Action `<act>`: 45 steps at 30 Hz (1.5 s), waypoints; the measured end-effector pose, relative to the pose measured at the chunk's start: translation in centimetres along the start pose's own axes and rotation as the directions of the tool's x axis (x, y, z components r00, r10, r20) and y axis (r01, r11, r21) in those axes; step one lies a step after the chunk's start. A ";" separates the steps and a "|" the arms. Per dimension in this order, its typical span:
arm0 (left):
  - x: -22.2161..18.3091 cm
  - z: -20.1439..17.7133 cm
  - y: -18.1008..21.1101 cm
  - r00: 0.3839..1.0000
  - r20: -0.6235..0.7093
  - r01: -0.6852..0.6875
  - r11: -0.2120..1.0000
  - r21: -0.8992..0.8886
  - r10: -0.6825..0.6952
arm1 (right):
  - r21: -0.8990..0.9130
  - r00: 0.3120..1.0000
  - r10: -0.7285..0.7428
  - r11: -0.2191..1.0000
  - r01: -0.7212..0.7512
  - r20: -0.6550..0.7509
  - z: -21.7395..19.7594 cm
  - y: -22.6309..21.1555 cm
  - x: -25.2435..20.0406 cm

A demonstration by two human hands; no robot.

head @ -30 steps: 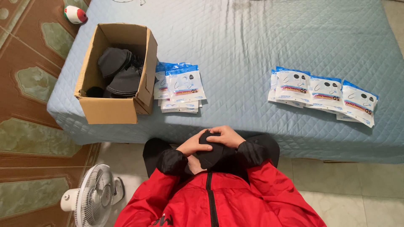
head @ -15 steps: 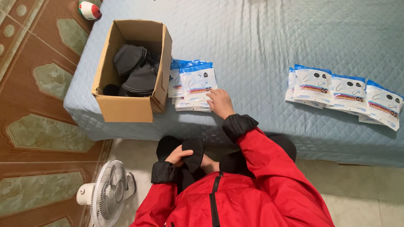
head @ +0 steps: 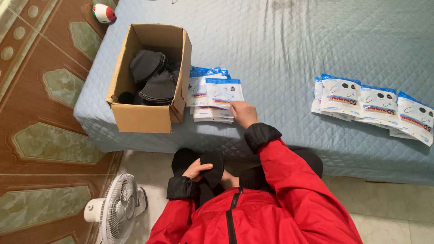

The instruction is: Sorting and arranging black face masks from a cardboard box onto a flat surface.

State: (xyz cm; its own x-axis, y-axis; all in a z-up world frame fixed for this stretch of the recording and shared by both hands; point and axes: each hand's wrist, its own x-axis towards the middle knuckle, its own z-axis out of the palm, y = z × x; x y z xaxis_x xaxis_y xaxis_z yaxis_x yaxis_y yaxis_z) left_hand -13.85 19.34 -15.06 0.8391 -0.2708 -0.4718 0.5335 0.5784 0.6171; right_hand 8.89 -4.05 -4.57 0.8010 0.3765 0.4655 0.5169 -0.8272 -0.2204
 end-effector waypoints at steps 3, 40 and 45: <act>-0.3 0.5 0.4 1.000 -0.006 0.020 1.000 0.017 -0.020 | -0.009 0.997 0.076 0.997 -0.076 0.019 -1.9 2.3 -3.0; -4.4 17.8 5.3 0.990 0.000 -0.102 0.720 0.686 0.140 | 0.642 0.919 0.393 0.696 -0.323 0.036 -14.8 -9.1 -16.5; -4.4 18.9 5.6 0.982 -0.058 -0.073 0.651 0.756 0.178 | 0.608 0.936 0.334 0.769 -0.200 -0.114 -15.0 -9.7 -16.3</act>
State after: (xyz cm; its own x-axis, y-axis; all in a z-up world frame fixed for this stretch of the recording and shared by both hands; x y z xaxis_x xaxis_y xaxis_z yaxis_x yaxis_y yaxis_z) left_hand -12.52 9.25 2.33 0.9130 -0.1182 -0.3905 0.3659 -0.1857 0.9119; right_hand -13.70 -8.40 2.86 0.8877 0.0291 0.4595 0.4205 -0.4578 -0.7834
